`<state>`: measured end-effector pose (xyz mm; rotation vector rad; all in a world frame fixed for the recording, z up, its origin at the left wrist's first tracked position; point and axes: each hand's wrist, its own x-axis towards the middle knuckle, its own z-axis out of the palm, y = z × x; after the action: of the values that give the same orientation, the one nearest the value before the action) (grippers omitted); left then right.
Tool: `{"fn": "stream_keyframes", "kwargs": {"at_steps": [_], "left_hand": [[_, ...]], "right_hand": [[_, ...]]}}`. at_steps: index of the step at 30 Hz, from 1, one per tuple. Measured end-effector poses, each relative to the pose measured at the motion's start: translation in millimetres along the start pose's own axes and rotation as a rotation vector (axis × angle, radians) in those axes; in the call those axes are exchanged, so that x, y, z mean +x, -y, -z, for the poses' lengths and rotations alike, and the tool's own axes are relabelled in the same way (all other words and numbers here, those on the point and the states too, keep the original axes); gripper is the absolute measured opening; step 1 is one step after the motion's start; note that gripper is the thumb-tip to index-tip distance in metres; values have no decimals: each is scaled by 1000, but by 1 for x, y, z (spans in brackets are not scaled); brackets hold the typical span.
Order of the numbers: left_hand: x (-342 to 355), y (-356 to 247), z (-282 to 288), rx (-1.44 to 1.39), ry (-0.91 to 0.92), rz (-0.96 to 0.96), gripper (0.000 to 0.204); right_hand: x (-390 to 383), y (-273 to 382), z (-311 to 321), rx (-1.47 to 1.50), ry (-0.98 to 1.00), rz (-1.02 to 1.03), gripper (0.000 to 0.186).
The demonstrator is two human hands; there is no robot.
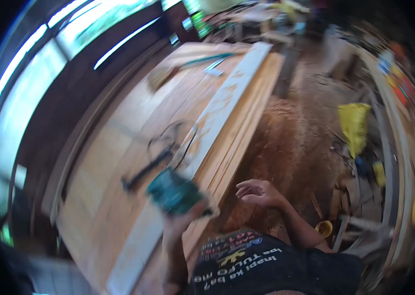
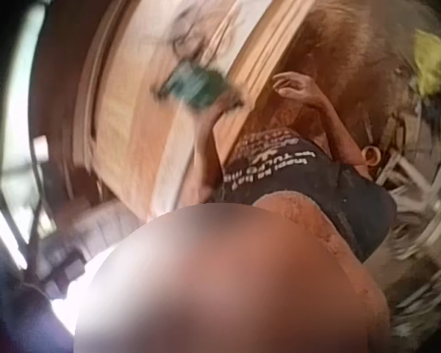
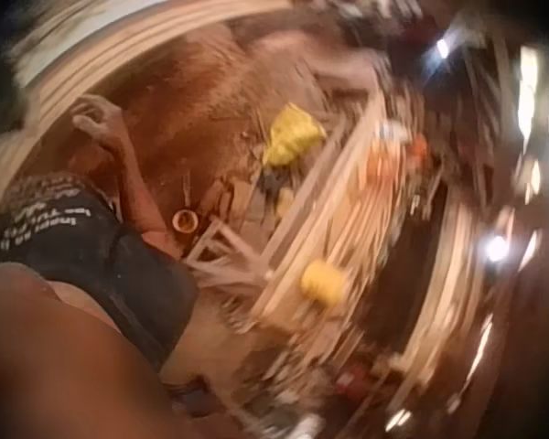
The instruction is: The person uses a power router to edge a wooden board, moving the tool steadily along the length of the wood while bracing the board with their other hand.
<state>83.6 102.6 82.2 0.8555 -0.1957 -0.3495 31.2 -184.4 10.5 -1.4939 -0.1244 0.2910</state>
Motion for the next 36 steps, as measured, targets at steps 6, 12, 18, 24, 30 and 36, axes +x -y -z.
{"fn": "stream_keyframes", "kwargs": {"at_steps": [6,12,18,24,30,36], "left_hand": [[12,66,-49,568,35,-83,80],[-23,49,-56,1108,215,-387,85],[-100,23,-9,1266,106,-580,85],[-176,-18,53,1252,-77,-395,82],[-225,-70,112,1298,-60,-322,84],[-342,-118,304,1753,-672,-81,55]], "right_hand": [[-19,-28,-36,-161,44,76,72],[-24,-16,-102,-2,-179,248,74],[-18,-24,-173,119,-126,147,66],[-20,-36,-263,-106,-41,56,59],[-31,-41,-329,-409,2,-120,52],[-33,-73,-374,-5,-250,88,37]]}}
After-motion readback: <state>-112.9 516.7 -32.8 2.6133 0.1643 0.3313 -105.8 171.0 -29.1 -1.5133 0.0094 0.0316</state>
